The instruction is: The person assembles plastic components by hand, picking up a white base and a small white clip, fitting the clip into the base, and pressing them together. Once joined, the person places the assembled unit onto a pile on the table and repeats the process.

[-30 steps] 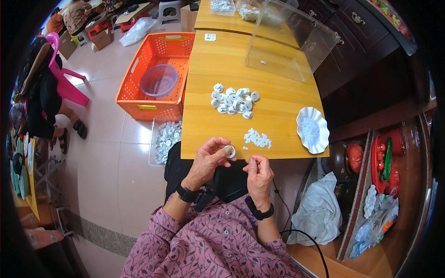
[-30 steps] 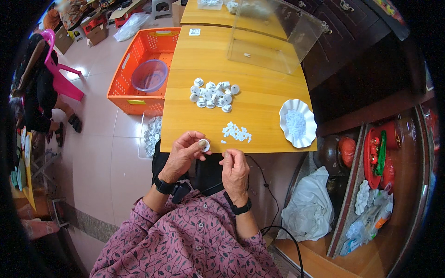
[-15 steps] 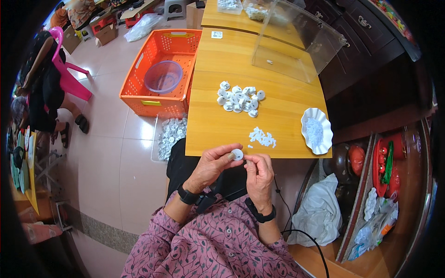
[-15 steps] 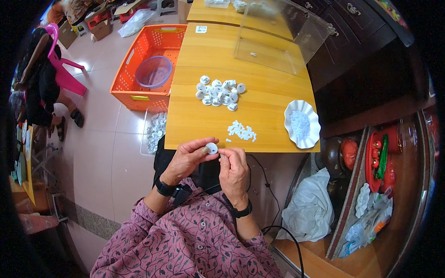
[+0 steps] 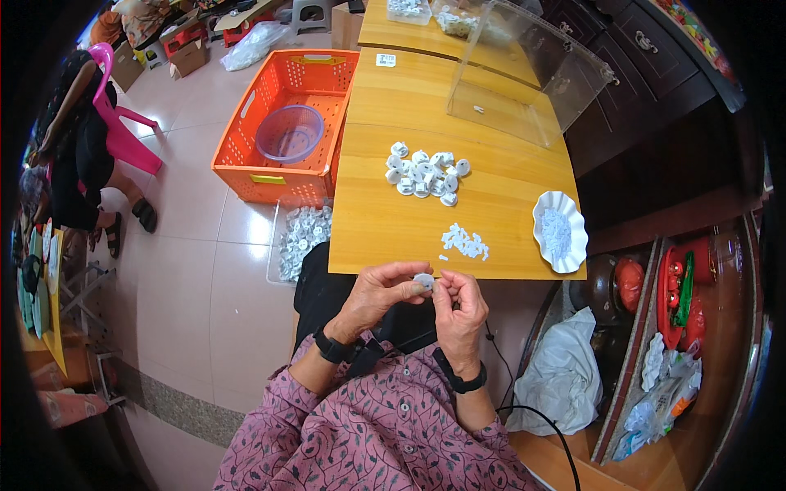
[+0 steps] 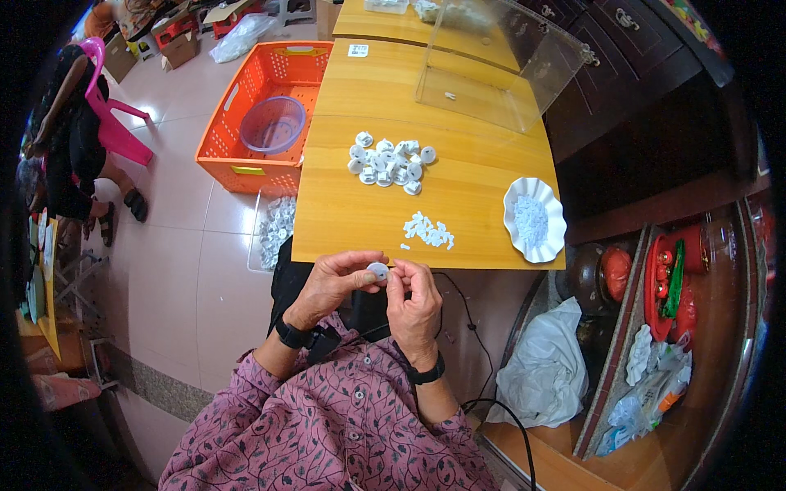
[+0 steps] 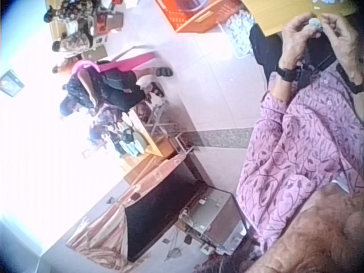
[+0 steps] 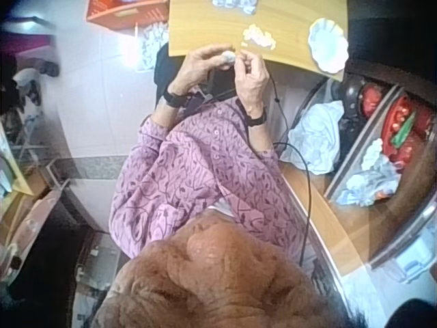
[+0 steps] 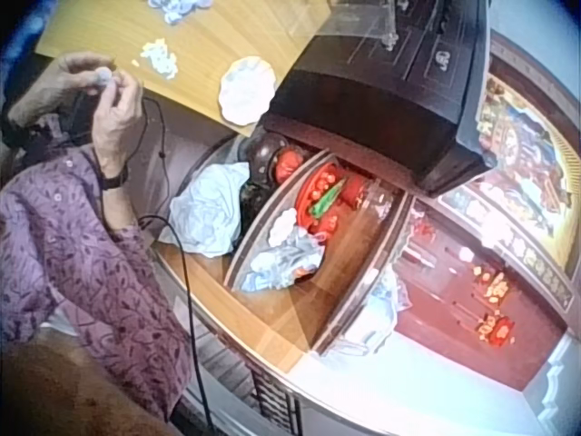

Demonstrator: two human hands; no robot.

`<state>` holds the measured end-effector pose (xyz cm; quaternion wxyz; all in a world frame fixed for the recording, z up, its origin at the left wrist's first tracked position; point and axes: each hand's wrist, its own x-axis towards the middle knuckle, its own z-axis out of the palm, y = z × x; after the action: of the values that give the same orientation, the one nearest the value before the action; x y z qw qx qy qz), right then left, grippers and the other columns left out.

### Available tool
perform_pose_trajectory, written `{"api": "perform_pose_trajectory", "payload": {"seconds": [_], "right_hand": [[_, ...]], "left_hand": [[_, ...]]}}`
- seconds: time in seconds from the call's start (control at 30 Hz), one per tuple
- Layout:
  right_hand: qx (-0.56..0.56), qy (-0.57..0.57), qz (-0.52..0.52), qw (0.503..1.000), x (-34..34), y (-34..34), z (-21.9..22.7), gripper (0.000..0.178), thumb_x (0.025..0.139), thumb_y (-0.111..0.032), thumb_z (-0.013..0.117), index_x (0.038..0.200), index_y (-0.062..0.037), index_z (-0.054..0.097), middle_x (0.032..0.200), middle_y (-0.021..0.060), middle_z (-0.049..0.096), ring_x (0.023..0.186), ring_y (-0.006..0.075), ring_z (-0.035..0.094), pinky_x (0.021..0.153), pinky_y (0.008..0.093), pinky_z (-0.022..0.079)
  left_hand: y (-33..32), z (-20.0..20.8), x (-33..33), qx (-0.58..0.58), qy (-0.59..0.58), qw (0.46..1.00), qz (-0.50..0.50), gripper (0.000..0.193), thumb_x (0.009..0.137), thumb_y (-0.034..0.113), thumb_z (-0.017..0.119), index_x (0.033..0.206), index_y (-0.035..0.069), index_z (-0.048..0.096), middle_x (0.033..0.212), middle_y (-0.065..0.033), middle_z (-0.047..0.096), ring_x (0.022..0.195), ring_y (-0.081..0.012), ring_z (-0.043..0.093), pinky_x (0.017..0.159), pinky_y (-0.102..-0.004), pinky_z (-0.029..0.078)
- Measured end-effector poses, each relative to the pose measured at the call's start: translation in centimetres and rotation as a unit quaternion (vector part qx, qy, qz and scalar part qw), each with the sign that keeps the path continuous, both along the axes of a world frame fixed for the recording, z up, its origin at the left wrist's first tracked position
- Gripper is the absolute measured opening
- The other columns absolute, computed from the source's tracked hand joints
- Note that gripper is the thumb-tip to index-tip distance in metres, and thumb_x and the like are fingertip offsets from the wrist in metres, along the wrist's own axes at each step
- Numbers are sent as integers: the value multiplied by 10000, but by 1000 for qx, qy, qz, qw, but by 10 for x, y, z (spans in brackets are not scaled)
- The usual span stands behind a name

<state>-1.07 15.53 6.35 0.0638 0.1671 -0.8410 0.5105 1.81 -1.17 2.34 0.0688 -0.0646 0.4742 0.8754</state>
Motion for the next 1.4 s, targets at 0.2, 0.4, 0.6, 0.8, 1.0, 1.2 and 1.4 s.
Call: {"api": "perform_pose_trajectory", "payload": {"seconds": [0.2, 0.4, 0.6, 0.8, 1.0, 1.2, 1.4], "right_hand": [[8, 42, -2, 999, 2, -4, 5, 187, 910, 17, 688, 1092, 8, 646, 949, 119, 693, 762, 203, 712, 676, 323, 575], [25, 72, -7, 997, 3, -6, 9, 174, 912, 22, 684, 1080, 4, 644, 959, 138, 694, 757, 236, 711, 666, 338, 576], [35, 83, 10, 996, 3, -8, 11, 173, 908, 29, 679, 1075, 7, 639, 946, 147, 686, 750, 251, 713, 647, 346, 573], [32, 86, 20, 996, 2, -7, 7, 186, 899, 35, 683, 1077, 2, 638, 928, 141, 680, 739, 247, 714, 631, 341, 571], [29, 93, 24, 995, 3, -10, 7, 207, 888, 52, 696, 1085, 4, 654, 885, 85, 680, 723, 148, 671, 655, 278, 552], [84, 102, 32, 991, 1, -9, 6, 183, 879, 26, 684, 1048, -17, 628, 906, 149, 675, 774, 322, 690, 670, 405, 556], [114, 124, 56, 984, 0, -10, 8, 178, 870, 23, 683, 1031, -23, 621, 913, 150, 674, 808, 340, 687, 695, 420, 555]], "left_hand": [[-1, -4, 1, 10, 3, 1000, -3, 351, 959, 17, 664, 1307, -18, 638, 1256, -136, 678, 1066, -196, 685, 920, -307, 595], [0, -3, 2, 33, 31, 999, 0, 383, 957, 18, 666, 1336, -16, 621, 1235, -140, 686, 1050, -192, 687, 933, -295, 582], [-2, -8, 3, 45, 24, 999, -3, 395, 951, 19, 679, 1338, -25, 613, 1202, -138, 697, 1021, -182, 691, 916, -296, 582], [-1, -9, 3, 49, 33, 998, 2, 399, 938, 10, 694, 1328, -27, 617, 1180, -128, 706, 998, -174, 691, 893, -294, 581], [-4, -10, 4, 38, 49, 998, -8, 396, 932, 8, 700, 1322, -7, 630, 1160, -107, 707, 1002, -167, 684, 898, -297, 576], [-6, -5, 5, 10, 44, 999, -4, 381, 912, -7, 718, 1288, 0, 660, 1153, -77, 690, 998, -145, 669, 910, -287, 561], [-9, -4, 4, -41, 78, 996, -5, 357, 890, -5, 744, 1243, 25, 699, 1140, -35, 673, 1034, -122, 641, 930, -264, 530]]}}
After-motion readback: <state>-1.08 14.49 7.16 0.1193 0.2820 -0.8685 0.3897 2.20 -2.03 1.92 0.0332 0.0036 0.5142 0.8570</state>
